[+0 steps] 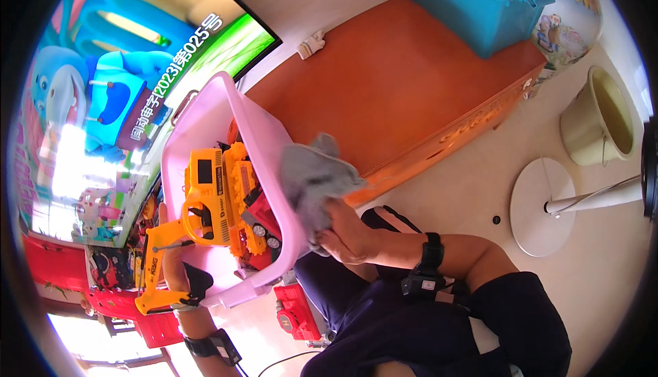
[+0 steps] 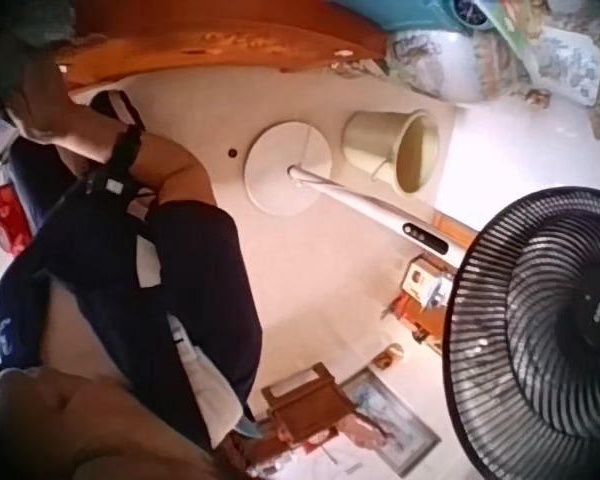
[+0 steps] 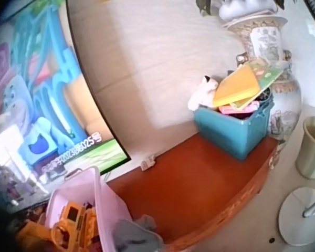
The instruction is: Cleaning and organizing toys on a television stand using a cloth.
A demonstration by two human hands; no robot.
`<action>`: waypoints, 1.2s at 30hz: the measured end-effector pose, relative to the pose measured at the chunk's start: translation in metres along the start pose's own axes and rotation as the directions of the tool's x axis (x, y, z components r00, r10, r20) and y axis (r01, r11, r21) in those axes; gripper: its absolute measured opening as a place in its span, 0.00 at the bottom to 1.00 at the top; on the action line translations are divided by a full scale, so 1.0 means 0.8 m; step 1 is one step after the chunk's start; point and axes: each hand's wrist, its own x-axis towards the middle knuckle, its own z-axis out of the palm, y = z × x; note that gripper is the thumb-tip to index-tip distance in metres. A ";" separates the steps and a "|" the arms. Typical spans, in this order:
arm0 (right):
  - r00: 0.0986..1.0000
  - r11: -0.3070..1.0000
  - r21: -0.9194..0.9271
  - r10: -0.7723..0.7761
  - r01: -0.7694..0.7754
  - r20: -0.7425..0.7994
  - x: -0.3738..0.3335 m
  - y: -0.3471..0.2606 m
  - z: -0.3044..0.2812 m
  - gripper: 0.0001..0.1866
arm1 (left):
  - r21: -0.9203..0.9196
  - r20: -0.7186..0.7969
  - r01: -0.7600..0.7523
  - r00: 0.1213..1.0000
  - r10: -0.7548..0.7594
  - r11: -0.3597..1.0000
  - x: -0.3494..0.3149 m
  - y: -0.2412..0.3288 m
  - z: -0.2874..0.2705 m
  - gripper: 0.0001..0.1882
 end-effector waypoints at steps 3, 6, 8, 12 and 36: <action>0.989 0.980 -0.146 0.141 -0.133 0.046 -0.080 0.061 -0.004 0.15 | -0.005 0.014 0.004 1.000 -0.004 1.000 0.007 -0.005 0.009 0.21; 0.983 0.959 -0.216 0.178 -0.184 -0.048 -0.070 0.035 -0.005 0.15 | -0.023 0.030 -0.005 1.000 0.006 1.000 0.002 0.002 0.006 0.21; 0.994 0.936 -0.335 0.093 -0.109 -0.064 -0.042 -0.003 0.005 0.17 | -0.029 0.039 0.007 0.999 -0.006 1.000 0.003 -0.001 0.007 0.21; 0.956 0.846 -0.477 -0.291 0.238 -0.040 0.002 -0.035 0.014 0.19 | -0.054 0.055 0.009 0.998 -0.006 0.999 0.003 0.004 0.015 0.21; 0.699 0.929 0.358 0.193 0.096 -0.688 0.047 -0.022 -0.159 0.22 | 0.717 0.682 -0.667 0.611 0.401 -0.203 0.009 -0.007 0.130 0.17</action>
